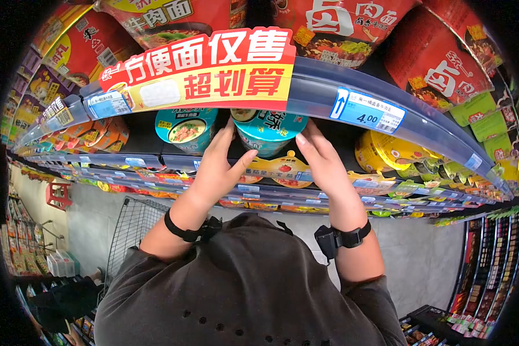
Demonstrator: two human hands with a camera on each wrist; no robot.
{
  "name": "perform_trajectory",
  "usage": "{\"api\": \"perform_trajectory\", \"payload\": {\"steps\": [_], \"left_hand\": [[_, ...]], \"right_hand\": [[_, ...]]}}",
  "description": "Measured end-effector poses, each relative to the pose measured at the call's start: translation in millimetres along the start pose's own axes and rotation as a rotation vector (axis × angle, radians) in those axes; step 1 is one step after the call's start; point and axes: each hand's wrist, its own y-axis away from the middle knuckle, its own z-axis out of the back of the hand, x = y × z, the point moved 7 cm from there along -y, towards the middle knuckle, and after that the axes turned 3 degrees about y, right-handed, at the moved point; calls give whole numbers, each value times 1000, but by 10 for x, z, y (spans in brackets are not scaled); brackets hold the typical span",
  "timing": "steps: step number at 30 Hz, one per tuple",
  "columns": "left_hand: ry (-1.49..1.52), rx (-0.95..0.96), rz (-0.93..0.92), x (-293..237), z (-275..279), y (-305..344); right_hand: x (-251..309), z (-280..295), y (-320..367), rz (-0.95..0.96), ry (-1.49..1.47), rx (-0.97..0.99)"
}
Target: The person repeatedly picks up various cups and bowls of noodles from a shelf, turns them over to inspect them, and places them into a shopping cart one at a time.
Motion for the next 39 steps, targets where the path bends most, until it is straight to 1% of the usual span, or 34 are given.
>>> {"api": "perform_trajectory", "payload": {"steps": [3, 5, 7, 9, 10, 12, 13, 15, 17, 20, 21, 23, 25, 26, 27, 29, 30, 32, 33, 35, 36, 37, 39], "left_hand": [[-49, 20, -1, -24, 43, 56], [-78, -27, -95, -43, 78, 99], [-87, -27, -100, -29, 93, 154], [-95, -28, -104, -18, 99, 209], [-69, -29, -83, 7, 100, 232], [-40, -28, -62, 43, 119, 253], [-51, -22, -67, 51, 134, 265], [-60, -18, -75, 32, 160, 279], [-20, 20, 10, 20, 180, 307], [-26, 40, 51, 44, 192, 368], [-27, 34, 46, 51, 202, 384], [-96, 7, -37, 19, 226, 441], [-104, -17, -59, -45, 272, 561], [-116, -39, -84, -106, 325, 580], [-86, -27, -68, -174, 366, 650], [-91, -36, -44, -232, 434, 848], [-102, -54, -46, -265, 471, 968], [-99, -60, 33, -252, 526, 1262], [-110, -50, 59, -241, 547, 1423], [-124, -94, 144, -207, 624, 1796], [-121, -92, 229, -192, 665, 1982], [-165, -124, 233, -186, 708, 2164], [-199, -139, 291, -193, 818, 2509]], "right_hand": [[-42, 20, -111, 22, 52, 25], [-66, 12, -151, -69, 2, -6], [-100, 14, -216, -63, -3, -18], [-140, -3, -250, -130, -29, -43], [-137, -17, -268, -129, -27, -43], [-188, -7, -288, -200, 34, -83], [-213, -4, -303, -202, 36, -86], [-293, 14, -346, -231, -73, -108], [-300, 13, -385, -236, -96, -131], [-256, -18, -403, -244, -107, -149], [-227, -39, -399, -247, -94, -145], [-196, -65, -335, -227, -72, -138], [-161, 10, -273, -122, -101, -167], [-94, 70, -163, -102, -72, -213], [-237, 240, -100, -24, -128, -266], [0, 243, 233, 79, -176, -297], [37, 244, 412, 91, -178, -279], [26, 295, 767, 115, -173, -289], [-29, 287, 947, 98, -232, -299], [-269, 266, 1273, 26, -258, -235], [-399, 216, 1419, -21, -284, -210], [-535, 185, 1600, -50, -300, -214], [-888, 77, 1880, -210, -267, -146]]}}
